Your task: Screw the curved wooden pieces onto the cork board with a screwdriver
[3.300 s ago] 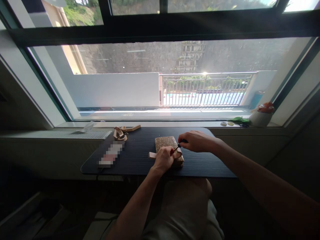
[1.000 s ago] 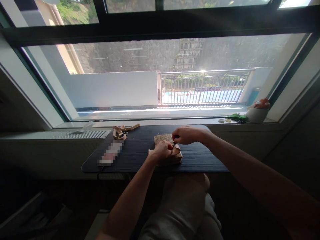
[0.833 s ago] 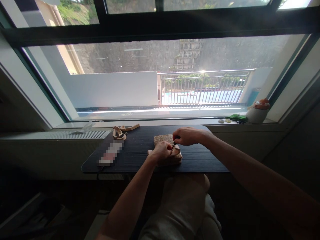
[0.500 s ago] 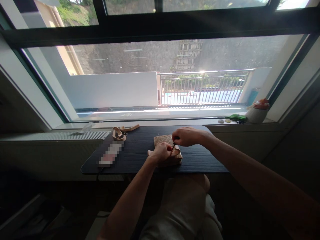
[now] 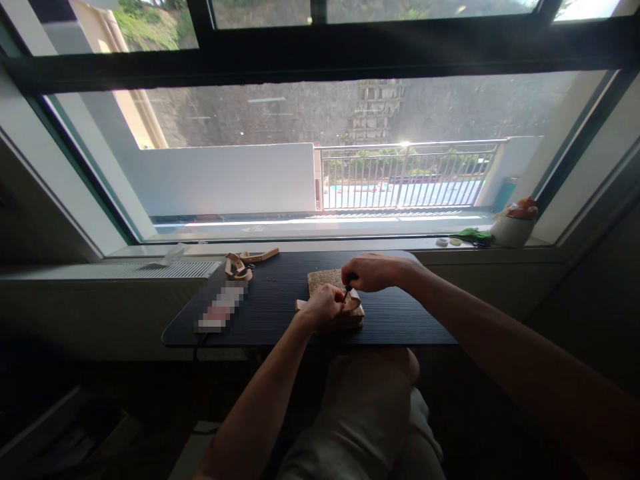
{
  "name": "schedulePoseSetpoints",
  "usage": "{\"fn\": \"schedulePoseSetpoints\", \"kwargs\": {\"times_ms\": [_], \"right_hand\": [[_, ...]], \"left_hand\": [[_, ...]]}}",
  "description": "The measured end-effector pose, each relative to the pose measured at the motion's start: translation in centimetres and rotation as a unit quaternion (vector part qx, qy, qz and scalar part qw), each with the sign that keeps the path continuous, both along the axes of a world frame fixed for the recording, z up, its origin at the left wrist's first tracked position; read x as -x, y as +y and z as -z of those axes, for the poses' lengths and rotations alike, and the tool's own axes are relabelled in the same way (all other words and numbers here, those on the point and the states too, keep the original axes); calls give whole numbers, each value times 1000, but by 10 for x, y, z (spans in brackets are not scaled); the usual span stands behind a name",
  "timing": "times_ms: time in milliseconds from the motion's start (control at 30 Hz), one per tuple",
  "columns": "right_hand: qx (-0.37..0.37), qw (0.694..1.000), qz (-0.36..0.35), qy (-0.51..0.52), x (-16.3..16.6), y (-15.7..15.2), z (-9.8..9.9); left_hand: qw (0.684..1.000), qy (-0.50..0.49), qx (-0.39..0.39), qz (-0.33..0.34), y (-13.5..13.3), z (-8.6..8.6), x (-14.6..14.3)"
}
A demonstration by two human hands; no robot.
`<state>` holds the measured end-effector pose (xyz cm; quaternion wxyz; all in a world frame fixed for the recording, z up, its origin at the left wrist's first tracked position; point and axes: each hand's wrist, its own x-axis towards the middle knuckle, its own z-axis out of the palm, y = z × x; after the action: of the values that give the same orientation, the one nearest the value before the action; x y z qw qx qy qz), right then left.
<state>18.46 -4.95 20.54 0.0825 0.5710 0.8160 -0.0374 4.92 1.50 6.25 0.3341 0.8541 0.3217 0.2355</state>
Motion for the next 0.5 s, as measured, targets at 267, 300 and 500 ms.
{"fn": "schedulePoseSetpoints", "kwargs": {"times_ms": [267, 300, 500], "right_hand": [[-41, 999, 14, -24, 6, 13, 9], [-48, 998, 21, -27, 6, 13, 10], [-68, 996, 38, -45, 6, 11, 12]], "left_hand": [[1000, -23, 10, 13, -8, -9, 0], [999, -28, 11, 12, -8, -9, 0], [1000, -21, 15, 0, -6, -5, 0]]}}
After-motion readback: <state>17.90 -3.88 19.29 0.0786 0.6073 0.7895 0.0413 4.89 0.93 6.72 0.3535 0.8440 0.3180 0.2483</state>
